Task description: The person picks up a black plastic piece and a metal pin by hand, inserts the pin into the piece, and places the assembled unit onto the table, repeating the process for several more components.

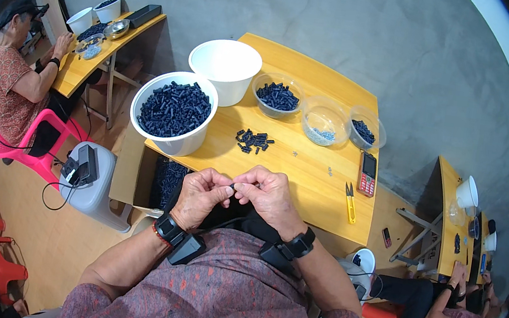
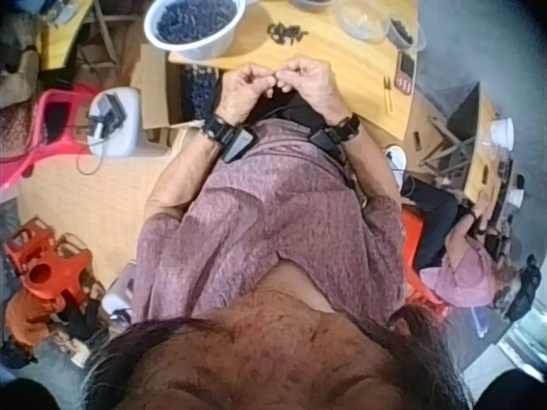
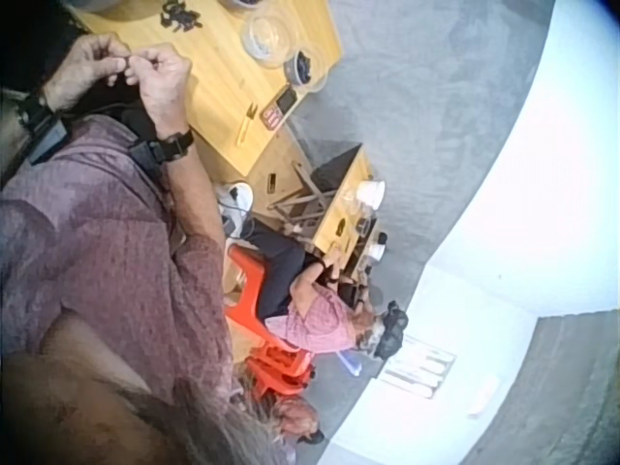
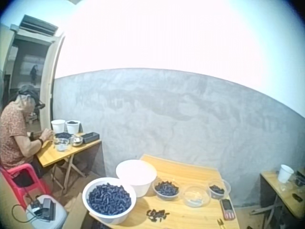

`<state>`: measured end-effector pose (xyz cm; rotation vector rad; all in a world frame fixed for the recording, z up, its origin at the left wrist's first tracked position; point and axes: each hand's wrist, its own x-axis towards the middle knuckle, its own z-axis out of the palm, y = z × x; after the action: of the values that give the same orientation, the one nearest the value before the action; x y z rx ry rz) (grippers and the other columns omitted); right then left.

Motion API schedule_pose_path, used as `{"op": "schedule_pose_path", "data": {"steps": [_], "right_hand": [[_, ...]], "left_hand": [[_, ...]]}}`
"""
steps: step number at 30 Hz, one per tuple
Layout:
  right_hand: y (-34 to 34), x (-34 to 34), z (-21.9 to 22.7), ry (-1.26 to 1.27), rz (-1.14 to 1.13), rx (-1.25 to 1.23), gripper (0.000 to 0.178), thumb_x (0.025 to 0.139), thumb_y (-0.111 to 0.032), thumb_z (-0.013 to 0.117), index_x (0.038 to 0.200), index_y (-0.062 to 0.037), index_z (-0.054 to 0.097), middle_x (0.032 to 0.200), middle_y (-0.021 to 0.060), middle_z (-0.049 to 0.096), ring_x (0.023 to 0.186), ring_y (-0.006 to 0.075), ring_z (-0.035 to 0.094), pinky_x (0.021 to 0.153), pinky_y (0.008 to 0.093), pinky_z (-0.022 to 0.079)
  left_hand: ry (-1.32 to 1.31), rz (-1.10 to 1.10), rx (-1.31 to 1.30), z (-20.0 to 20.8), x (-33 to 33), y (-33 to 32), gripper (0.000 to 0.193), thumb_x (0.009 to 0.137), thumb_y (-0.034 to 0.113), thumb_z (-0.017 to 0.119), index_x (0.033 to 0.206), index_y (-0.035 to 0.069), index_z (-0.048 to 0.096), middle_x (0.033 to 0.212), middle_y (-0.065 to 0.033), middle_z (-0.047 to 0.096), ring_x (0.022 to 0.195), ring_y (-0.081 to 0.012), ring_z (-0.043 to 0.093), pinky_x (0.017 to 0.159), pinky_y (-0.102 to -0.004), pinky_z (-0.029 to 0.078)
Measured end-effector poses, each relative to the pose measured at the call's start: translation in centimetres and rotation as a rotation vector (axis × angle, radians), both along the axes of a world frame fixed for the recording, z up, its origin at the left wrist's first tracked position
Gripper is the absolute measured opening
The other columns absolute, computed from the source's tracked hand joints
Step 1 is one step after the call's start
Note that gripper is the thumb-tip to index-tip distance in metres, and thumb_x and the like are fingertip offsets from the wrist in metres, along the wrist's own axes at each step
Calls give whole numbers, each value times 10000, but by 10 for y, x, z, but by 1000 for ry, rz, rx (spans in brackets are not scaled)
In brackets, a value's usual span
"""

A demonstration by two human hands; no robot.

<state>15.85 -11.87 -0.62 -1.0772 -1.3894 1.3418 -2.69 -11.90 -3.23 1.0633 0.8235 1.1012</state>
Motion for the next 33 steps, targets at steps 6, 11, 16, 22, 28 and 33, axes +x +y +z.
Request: {"op": "schedule_pose_path", "data": {"steps": [6, 11, 16, 22, 28, 33], "right_hand": [[-3, 6, 4, 31, 81, 10, 133, 910, 12, 665, 1035, 49, 687, 846, 71, 702, 700, 97, 659, 663, 218, 557], [-6, 5, 1, 48, 35, -15, 89, 919, 13, 653, 998, 39, 685, 853, 63, 706, 726, 98, 667, 674, 220, 558], [-7, -2, 0, -23, 18, 57, 53, 913, 26, 646, 953, 33, 680, 849, 50, 669, 717, 89, 649, 671, 218, 548], [-7, -4, -1, -29, 74, 121, 60, 911, 37, 630, 935, 31, 684, 848, 39, 632, 713, 90, 639, 660, 220, 539], [25, 15, 13, -222, -56, -83, 157, 928, -35, 631, 1052, 40, 692, 870, 56, 640, 733, 100, 640, 652, 236, 532], [60, 19, 5, -774, -208, 592, 165, 855, 24, 633, 1000, 12, 709, 847, 143, 627, 760, 267, 641, 682, 351, 509]], "left_hand": [[-215, -73, -136, -6, 1, -1, 77, 902, -2, 684, 959, -29, 640, 859, -93, 693, 670, -103, 627, 617, -229, 535], [-209, -80, -169, -6, 0, -1, 78, 910, -6, 670, 976, -30, 635, 878, -105, 702, 691, -114, 646, 644, -240, 558], [-212, -92, -174, -4, -2, 0, 70, 913, -15, 659, 977, -29, 636, 869, -109, 704, 695, -116, 649, 648, -242, 560], [-185, -103, -123, -8, -3, 2, 52, 913, -14, 659, 949, -32, 627, 851, -108, 699, 678, -113, 640, 639, -240, 557], [-144, -46, -124, -7, -1, 5, 83, 917, 8, 666, 977, -13, 613, 855, -96, 680, 682, -139, 649, 654, -260, 568], [-190, -14, -170, -4, -4, 4, 111, 922, 18, 663, 1019, -7, 614, 856, -86, 679, 688, -138, 658, 671, -278, 588]]}}
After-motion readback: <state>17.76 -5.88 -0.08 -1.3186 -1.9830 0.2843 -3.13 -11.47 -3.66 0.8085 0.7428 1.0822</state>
